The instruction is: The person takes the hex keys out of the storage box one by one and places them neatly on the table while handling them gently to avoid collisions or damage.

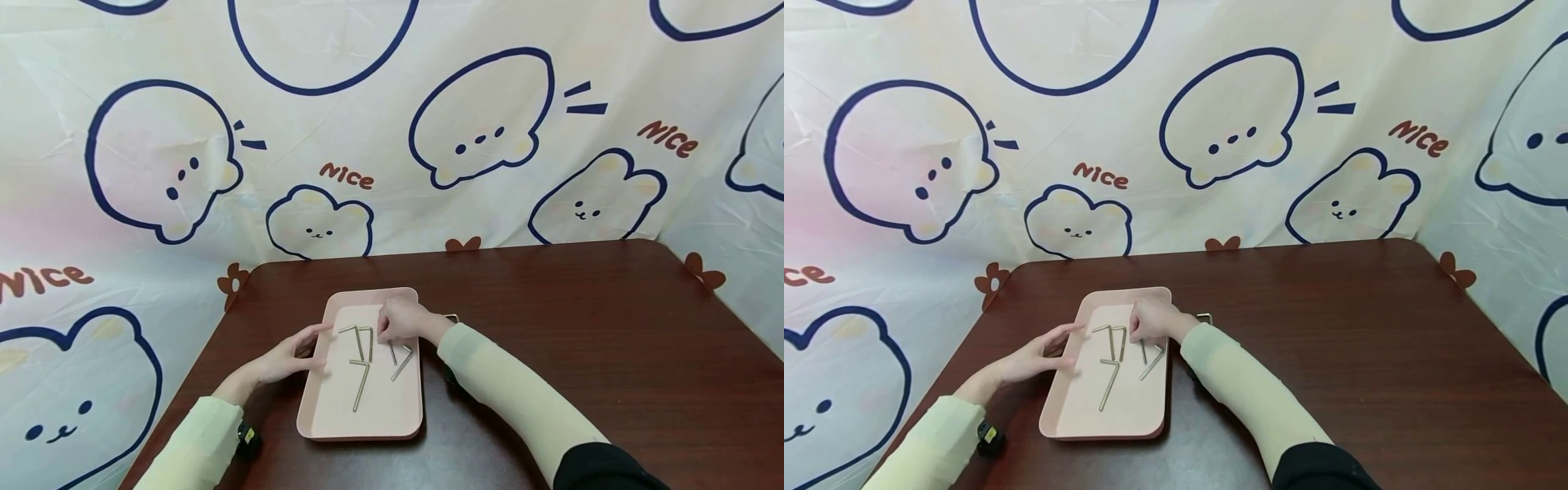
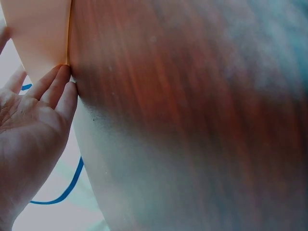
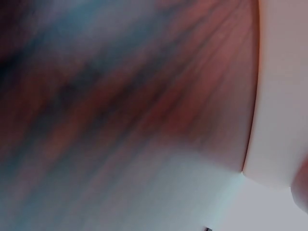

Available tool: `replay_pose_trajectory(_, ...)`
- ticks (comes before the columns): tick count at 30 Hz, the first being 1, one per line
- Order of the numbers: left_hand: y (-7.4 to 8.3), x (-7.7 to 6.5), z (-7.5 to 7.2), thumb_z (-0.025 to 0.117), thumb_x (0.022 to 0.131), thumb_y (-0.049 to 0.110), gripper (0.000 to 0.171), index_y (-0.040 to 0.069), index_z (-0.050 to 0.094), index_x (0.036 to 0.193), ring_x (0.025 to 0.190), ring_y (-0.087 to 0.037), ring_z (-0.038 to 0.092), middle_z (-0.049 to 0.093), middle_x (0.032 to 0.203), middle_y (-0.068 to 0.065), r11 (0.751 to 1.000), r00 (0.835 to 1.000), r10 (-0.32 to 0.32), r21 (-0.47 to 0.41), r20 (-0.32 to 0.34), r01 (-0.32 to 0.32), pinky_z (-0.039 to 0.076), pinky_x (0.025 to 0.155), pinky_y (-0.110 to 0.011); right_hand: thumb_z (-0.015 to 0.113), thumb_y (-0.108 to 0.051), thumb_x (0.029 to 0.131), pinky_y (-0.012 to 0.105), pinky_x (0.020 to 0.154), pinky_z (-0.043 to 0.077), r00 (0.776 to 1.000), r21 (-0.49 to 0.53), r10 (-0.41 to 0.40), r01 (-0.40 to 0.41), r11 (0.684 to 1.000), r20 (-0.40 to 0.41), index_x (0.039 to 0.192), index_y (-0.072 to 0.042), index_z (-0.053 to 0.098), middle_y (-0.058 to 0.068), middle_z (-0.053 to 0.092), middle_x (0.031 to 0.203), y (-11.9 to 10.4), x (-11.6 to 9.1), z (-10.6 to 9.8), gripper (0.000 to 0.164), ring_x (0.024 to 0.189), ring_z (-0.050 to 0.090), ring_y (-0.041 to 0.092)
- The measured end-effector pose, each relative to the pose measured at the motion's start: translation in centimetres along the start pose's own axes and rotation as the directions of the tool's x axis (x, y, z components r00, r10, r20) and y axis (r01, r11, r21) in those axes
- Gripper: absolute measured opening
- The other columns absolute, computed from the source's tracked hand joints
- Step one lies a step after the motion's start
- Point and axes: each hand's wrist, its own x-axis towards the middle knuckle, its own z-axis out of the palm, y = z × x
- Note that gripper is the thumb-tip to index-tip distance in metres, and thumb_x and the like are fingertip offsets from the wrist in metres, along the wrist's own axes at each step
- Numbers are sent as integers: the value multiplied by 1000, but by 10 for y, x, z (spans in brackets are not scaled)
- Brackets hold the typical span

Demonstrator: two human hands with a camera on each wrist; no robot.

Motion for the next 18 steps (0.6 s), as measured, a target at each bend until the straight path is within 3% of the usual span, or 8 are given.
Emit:
replay_pose_trajectory(5,-1,0,1,69,91,11,69,4,32,149,141,-40,22,32,151,-25,1000,1000,2,-4,-2,-2,19,110,-58,80,-18,80,17,58,41,999,-38,-46,45,998,-5,65,-22,74,-17,59,62,1,-1,0,17,61,50,0)
replay_pose_trajectory(10,0,-1,2,69,91,11,70,3,32,149,141,-40,23,32,150,-25,1000,1000,3,-14,-1,-3,19,110,-57,80,-14,77,16,57,41,995,-11,-98,97,995,-38,63,-19,71,-16,58,58,4,-2,0,17,58,49,0)
replay_pose_trajectory(18,1,-1,0,70,90,13,71,2,31,149,141,-40,23,32,150,-25,1000,1000,12,-12,0,-12,19,110,-57,77,-13,81,17,58,40,987,31,-103,107,994,-119,66,-18,71,-15,57,58,10,1,-2,16,58,48,-1)
